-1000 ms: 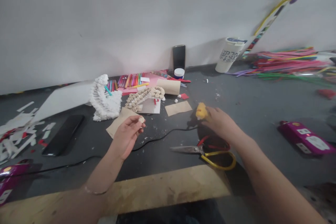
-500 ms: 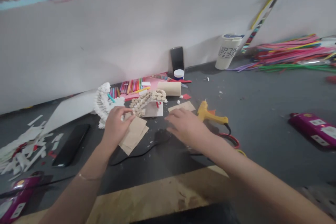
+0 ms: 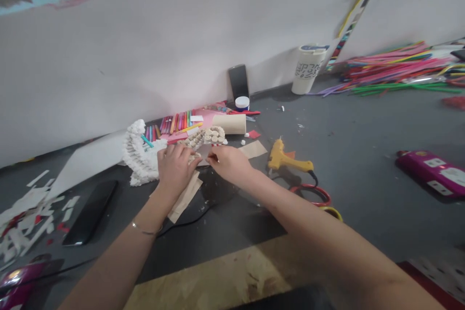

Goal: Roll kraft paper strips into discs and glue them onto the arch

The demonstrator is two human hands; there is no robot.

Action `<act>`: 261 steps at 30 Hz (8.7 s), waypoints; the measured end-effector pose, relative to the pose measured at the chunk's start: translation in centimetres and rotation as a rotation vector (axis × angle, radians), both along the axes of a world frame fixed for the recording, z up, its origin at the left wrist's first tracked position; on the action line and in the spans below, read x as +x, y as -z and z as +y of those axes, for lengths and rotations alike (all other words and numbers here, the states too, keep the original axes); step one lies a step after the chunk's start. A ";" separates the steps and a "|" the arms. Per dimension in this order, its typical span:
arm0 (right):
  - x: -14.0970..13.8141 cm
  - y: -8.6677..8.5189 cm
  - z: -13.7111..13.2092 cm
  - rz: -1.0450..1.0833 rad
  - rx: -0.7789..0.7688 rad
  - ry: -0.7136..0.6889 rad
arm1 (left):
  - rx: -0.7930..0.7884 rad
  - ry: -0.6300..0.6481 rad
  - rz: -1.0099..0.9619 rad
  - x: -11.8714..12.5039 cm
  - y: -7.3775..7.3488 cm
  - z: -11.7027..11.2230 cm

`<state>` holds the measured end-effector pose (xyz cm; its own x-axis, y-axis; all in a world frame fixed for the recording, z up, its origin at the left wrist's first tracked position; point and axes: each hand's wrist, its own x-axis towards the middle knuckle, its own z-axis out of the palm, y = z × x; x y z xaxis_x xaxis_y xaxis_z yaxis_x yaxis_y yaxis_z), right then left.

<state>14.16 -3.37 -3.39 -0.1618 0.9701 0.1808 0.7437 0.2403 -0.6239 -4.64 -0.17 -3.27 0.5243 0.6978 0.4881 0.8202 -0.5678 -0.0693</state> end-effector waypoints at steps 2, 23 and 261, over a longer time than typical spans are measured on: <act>-0.5 0.3 0.8 0.066 -0.021 0.029 | 0.002 0.007 -0.029 0.1 -0.1 -0.2; -3.6 2.1 2.9 0.303 -0.238 0.153 | -0.054 -0.023 -0.252 -2.8 1.8 -0.3; 4.4 0.5 -7.9 0.371 -0.245 -0.085 | 0.034 0.251 -0.274 3.7 2.4 -9.2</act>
